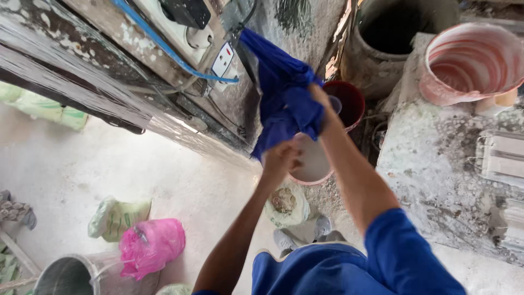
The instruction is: The person applies white plaster to grooved molding strips on a workbench, spreading the compound with a sponge trowel along the profiles and smoothing it by hand. They then rinse the sponge in a bucket of water, wring out a blue cloth, and wipe the work surface.
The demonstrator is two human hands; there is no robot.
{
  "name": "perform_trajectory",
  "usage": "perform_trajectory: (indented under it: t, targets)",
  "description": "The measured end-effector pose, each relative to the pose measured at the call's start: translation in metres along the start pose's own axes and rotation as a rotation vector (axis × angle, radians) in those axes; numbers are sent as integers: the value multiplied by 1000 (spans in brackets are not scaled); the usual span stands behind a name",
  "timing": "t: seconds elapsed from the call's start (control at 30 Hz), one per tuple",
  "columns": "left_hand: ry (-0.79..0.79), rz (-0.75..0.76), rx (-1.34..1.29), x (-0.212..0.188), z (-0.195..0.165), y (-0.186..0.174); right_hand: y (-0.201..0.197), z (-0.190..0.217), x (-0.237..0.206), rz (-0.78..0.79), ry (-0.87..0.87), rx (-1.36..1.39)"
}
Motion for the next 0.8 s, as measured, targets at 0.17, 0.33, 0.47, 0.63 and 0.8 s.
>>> perform_trajectory:
  t: [0.17,0.33,0.47,0.63,0.8]
  targets:
    - [426,-161,712,59,-16,-73,19,-17,-170,221,-122,104]
    - [596,213,1463,83,15,-4,84,-113,-209,-395,-5,-367]
    - [628,374,1670,75,26,44,19,-130,-107,-543,377,-448]
    - [600,369,1790,105,26,92,-37,-86,-52,-633,410,-792]
    - [445,600,1844,70,38,106,-54,-61,-2,-445,203,-884]
Point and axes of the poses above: each hand's wrist, its own x-axis towards the middle knuckle, its own y-axis out of the palm, z = x × y, the point moved 9 cm from there along x, towards the middle knuckle, and after that the axes turned 14 degrees about y, right-handed, at the moved point
